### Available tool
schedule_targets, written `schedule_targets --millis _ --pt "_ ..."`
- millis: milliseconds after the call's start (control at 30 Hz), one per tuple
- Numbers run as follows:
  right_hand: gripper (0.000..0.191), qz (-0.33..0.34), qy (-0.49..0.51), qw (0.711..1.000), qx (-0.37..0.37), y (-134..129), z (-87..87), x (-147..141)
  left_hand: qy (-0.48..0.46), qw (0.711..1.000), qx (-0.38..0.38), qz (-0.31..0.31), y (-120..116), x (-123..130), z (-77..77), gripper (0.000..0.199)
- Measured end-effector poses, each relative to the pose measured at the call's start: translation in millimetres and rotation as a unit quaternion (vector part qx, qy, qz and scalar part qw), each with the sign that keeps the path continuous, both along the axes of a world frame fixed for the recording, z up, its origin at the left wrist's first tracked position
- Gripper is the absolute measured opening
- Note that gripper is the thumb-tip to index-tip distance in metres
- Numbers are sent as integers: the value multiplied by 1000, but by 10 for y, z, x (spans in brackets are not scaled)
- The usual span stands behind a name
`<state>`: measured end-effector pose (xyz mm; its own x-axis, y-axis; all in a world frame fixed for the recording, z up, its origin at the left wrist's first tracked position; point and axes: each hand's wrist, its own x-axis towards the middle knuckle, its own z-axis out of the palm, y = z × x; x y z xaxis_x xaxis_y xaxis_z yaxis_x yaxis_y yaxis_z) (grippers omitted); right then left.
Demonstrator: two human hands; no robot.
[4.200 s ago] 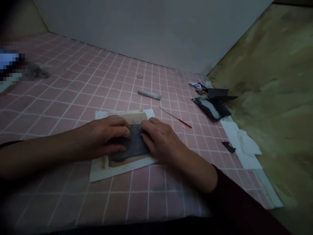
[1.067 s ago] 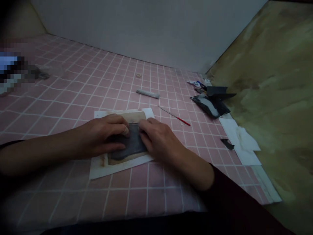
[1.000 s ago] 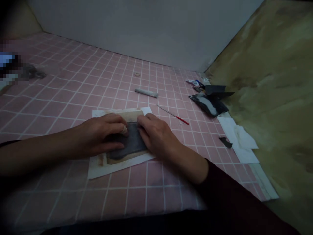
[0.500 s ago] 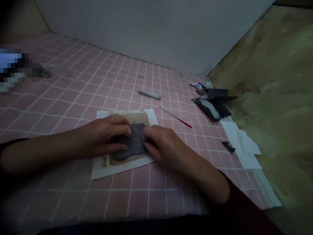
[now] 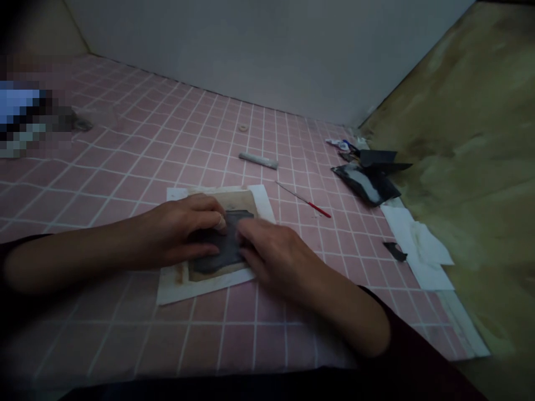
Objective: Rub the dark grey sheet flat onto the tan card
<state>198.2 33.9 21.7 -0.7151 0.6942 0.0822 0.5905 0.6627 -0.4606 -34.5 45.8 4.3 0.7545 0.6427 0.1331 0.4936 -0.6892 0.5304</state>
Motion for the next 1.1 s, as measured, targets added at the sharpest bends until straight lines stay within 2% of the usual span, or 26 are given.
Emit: schedule_targets --millis 67,133,233,300,467,633,700,833,1000,1100 --pt "12 -28 22 997 69 53 -37 -27 -1 1000 7 8 -1 -1 -5 12" --pt "12 -23 28 995 94 85 -46 -35 -6 1000 12 10 0 -2 -17 12" --pt "14 39 -2 999 15 50 7 -1 -13 1000 9 0 3 1 -26 12" --pt "14 50 -14 999 -13 23 27 15 -14 1000 6 -7 4 6 -21 12" --pt "7 -25 12 995 96 76 -33 -34 -2 1000 16 10 3 6 -11 12" --pt "15 32 -42 999 -1 -12 42 -12 -10 1000 8 -1 -4 1 -22 10" --pt "14 15 -44 999 13 -17 31 -17 -9 1000 6 0 -7 8 -19 11" --pt "6 -23 6 995 94 62 -52 -64 -2 1000 17 8 -2 20 -7 10" --pt "12 10 -52 998 28 -39 10 -41 -5 1000 6 -3 3 12 3 10" --pt "14 -15 -59 997 36 -53 10 -57 -2 1000 8 -3 0 13 9 10"
